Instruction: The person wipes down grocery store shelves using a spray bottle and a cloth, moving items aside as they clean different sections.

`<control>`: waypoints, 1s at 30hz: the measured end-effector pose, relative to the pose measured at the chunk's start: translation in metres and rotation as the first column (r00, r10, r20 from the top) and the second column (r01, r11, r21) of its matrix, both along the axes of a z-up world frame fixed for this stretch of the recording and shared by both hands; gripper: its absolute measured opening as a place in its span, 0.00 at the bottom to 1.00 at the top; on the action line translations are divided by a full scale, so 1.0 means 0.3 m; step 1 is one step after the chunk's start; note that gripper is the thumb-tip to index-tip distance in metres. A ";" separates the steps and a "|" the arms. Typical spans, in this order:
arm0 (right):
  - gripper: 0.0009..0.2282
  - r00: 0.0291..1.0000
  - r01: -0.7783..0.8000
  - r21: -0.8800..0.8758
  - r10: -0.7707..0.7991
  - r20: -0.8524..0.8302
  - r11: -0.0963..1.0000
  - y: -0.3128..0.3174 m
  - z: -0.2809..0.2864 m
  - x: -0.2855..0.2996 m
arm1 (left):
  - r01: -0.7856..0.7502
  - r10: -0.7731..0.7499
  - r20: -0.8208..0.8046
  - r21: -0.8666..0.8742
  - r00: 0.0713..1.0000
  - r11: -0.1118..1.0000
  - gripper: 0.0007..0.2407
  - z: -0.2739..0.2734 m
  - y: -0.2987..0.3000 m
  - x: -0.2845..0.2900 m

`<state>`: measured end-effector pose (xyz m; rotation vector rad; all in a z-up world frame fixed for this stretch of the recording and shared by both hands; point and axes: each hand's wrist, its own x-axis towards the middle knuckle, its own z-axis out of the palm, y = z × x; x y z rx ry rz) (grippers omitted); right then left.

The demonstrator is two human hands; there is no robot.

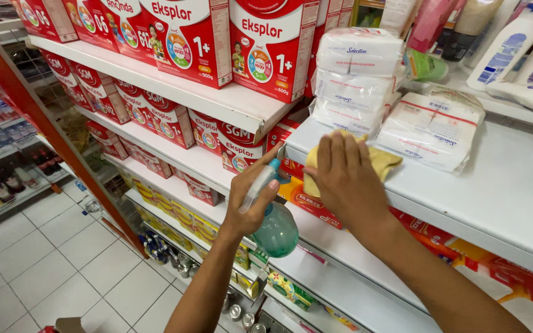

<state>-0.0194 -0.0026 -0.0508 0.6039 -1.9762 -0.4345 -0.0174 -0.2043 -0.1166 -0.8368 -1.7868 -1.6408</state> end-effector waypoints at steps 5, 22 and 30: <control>0.27 0.992 -0.031 0.086 0.020 0.122 0.996 -0.071 0.008 -0.081 | 0.053 -0.051 -0.038 0.044 0.998 0.998 0.13 0.003 0.003 0.003; 0.26 0.982 -0.107 -0.038 0.112 0.151 0.994 0.043 -0.024 -0.002 | -0.020 0.025 -0.081 0.061 0.996 0.998 0.17 -0.016 0.052 0.027; 0.21 0.978 -0.176 0.016 0.173 0.113 0.984 -0.073 -0.016 -0.106 | -0.144 0.146 -0.139 0.022 0.980 0.989 0.13 -0.015 0.101 0.060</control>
